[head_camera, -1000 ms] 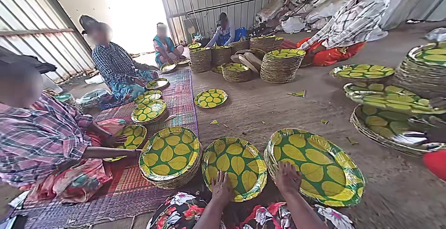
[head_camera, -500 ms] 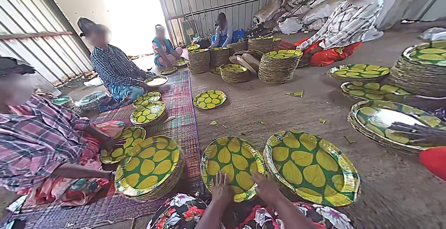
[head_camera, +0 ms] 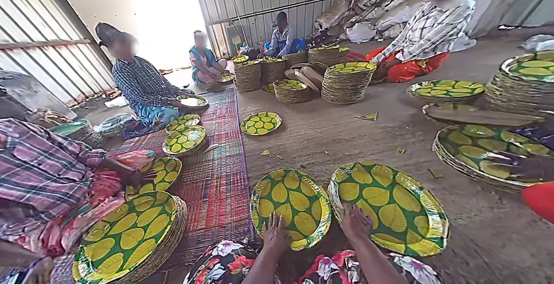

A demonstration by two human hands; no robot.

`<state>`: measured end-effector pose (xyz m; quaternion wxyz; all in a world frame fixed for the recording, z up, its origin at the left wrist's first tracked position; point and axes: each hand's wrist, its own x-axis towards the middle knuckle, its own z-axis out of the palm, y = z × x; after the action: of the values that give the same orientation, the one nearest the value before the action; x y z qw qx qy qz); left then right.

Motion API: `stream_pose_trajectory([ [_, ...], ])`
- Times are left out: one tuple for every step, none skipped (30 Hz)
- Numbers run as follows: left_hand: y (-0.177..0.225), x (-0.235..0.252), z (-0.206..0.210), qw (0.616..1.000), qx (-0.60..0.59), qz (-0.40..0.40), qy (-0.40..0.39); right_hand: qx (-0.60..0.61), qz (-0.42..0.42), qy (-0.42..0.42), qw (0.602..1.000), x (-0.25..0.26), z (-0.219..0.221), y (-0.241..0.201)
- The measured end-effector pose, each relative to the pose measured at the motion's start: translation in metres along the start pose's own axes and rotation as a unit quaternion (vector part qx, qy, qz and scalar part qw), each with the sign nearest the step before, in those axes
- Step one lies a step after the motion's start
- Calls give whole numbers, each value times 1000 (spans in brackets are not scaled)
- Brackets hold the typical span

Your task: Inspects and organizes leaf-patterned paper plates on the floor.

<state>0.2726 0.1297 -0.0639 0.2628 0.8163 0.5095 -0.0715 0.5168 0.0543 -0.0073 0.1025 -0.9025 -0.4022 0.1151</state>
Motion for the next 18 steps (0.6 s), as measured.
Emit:
stream_pose_trajectory([
  [0,1,0,1000,-7,-2,4,14,-22,63,998,-2,-1,1],
  [0,2,1,1000,-20,-6,17,29,-61,134,989,-3,0,1],
  [1,1,0,998,-40,-13,43,43,-116,201,972,-4,2,1],
  [2,0,-1,994,-65,-26,81,53,-181,248,950,-5,5,0],
  [3,-1,-3,985,-101,-44,135,70,-251,274,926,-8,9,-2],
  [3,0,-6,966,-148,-72,197,83,-319,276,903,-11,16,-5],
  [1,1,-10,941,-200,-114,248,88,-369,236,895,-17,22,-11],
  [-3,4,-14,909,-259,-162,284,80,-405,169,895,-25,30,-18],
  [-8,6,-16,872,-319,-211,304,54,-431,86,896,-31,41,-23],
  [-15,8,-16,832,-387,-249,309,19,-436,-32,899,-34,49,-29],
  [-21,11,-14,788,-465,-264,305,-18,-432,-141,891,-35,57,-34],
  [-26,12,-11,740,-545,-263,293,-45,-422,-214,880,-35,61,-38],
  [-28,13,-8,706,-595,-264,280,-56,-413,-246,875,-35,62,-41],
  [-30,14,-4,691,-619,-265,263,-55,-401,-260,877,-35,59,-41],
  [-31,17,-1,683,-629,-270,252,-47,-390,-263,881,-34,56,-40],
  [-31,18,2,681,-633,-274,245,-41,-384,-263,884,-33,54,-37],
  [-32,18,3,683,-635,-274,236,-36,-380,-264,886,-32,53,-34],
  [-31,17,2,680,-640,-272,232,-30,-377,-266,887,-31,51,-31],
])
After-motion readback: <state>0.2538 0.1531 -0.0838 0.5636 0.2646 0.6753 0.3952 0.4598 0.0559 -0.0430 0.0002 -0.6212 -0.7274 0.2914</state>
